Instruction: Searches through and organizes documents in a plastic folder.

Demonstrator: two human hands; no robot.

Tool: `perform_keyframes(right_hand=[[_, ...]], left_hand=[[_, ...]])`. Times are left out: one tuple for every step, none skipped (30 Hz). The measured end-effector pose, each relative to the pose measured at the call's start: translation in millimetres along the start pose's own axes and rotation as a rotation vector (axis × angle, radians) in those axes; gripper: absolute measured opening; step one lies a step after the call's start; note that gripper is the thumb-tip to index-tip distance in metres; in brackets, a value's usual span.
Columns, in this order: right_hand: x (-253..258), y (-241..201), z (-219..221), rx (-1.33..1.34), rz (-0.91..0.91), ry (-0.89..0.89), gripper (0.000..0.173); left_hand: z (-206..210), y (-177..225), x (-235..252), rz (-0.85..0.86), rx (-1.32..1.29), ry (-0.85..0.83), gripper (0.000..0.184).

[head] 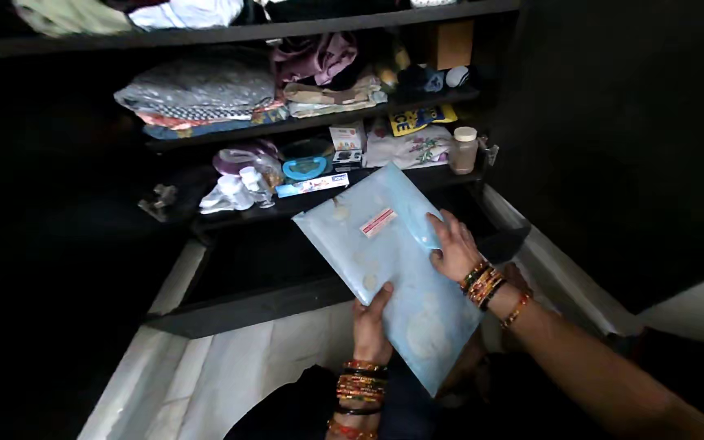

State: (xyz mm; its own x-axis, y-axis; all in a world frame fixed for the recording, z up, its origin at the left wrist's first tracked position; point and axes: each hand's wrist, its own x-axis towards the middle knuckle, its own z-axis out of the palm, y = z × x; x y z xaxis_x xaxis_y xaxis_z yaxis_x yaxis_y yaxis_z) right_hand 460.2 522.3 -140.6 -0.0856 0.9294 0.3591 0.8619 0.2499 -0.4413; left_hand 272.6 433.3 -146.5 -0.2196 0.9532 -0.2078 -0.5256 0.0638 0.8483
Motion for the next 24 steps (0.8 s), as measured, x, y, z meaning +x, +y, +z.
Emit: perform_keyframes(right_hand=[[-0.5, 4.8, 7.2, -0.029, -0.018, 0.033, 0.072], [-0.5, 9.7, 9.3, -0.056, -0.025, 0.043, 0.065], [-0.5, 15.0, 8.6, -0.089, -0.029, 0.045, 0.060], [-0.9, 20.8, 6.9, -0.120, -0.038, 0.060, 0.055], [-1.8, 27.1, 5.0, -0.145, -0.052, 0.082, 0.051], [-3.4, 33.9, 3.6, -0.173, -0.063, 0.105, 0.046], [-5.7, 39.1, 1.0, -0.183, -0.053, 0.094, 0.043], [-8.5, 43.1, -2.2, -0.178, -0.032, 0.063, 0.041], [-10.9, 46.8, -4.7, -0.170, -0.016, 0.035, 0.040], [-13.3, 50.0, -6.5, -0.156, -0.006, 0.013, 0.037], [-15.9, 51.8, -7.9, -0.139, 0.008, -0.010, 0.036], [-17.9, 52.2, -8.9, -0.116, 0.033, -0.041, 0.035], [-19.1, 51.6, -9.8, -0.089, 0.057, -0.067, 0.034], [-19.2, 49.4, -12.3, -0.057, 0.090, -0.110, 0.034], [-18.3, 46.4, -15.2, -0.032, 0.124, -0.154, 0.035], [-17.3, 42.6, -18.5, -0.014, 0.159, -0.199, 0.035], [-16.3, 39.3, -21.1, -0.009, 0.189, -0.235, 0.035], [-15.3, 36.2, -23.8, -0.008, 0.220, -0.276, 0.035], [-13.8, 33.8, -26.4, -0.008, 0.252, -0.317, 0.035], [-12.0, 32.4, -28.5, -0.004, 0.281, -0.347, 0.035], [-10.8, 31.9, -29.9, 0.001, 0.300, -0.361, 0.035], [-10.0, 32.0, -31.0, 0.002, 0.310, -0.372, 0.033], [-9.4, 31.9, -32.6, -0.005, 0.310, -0.386, 0.032], [-8.9, 31.4, -34.2, -0.027, 0.293, -0.400, 0.032]], left_hand=[[-0.9, -1.5, 2.4, -0.005, -0.004, 0.004, 0.034], [-0.5, -3.0, 4.0, -0.012, -0.005, 0.002, 0.035], [1.1, -5.0, 4.4, -0.020, -0.001, -0.002, 0.036], [3.6, -7.4, 3.8, -0.030, 0.002, -0.009, 0.037], [7.1, -9.9, 2.2, -0.041, 0.012, -0.017, 0.037], [10.7, -13.0, 0.2, -0.051, 0.020, -0.022, 0.036], [13.4, -16.3, -2.1, -0.062, 0.029, -0.029, 0.035], [14.9, -19.4, -3.8, -0.069, 0.035, -0.040, 0.035], [16.4, -21.5, -5.0, -0.074, 0.046, -0.046, 0.034], [17.0, -22.7, -5.6, -0.080, 0.059, -0.049, 0.035], [16.7, -23.4, -5.9, -0.087, 0.074, -0.050, 0.036], [15.9, -24.0, -5.8, -0.095, 0.086, -0.049, 0.037], [14.5, -24.8, -5.3, -0.109, 0.093, -0.044, 0.038], [12.8, -25.8, -4.1, -0.118, 0.096, -0.036, 0.038], [10.6, -26.9, -2.2, -0.126, 0.097, -0.030, 0.038], [7.9, -28.0, -0.1, -0.135, 0.094, -0.029, 0.040], [5.7, -29.0, 1.5, -0.144, 0.089, -0.026, 0.041], [4.6, -29.4, 2.6, -0.151, 0.082, -0.021, 0.040], [4.2, -28.9, 3.2, -0.157, 0.077, -0.020, 0.038], [3.9, -28.1, 4.3, -0.162, 0.078, -0.025, 0.038], [3.6, -27.3, 5.4, -0.164, 0.084, -0.033, 0.037], [3.3, -26.5, 6.1, -0.166, 0.092, -0.040, 0.036], [3.0, -25.7, 6.5, -0.168, 0.098, -0.044, 0.035], [2.4, -24.9, 6.4, -0.168, 0.103, -0.047, 0.034]])
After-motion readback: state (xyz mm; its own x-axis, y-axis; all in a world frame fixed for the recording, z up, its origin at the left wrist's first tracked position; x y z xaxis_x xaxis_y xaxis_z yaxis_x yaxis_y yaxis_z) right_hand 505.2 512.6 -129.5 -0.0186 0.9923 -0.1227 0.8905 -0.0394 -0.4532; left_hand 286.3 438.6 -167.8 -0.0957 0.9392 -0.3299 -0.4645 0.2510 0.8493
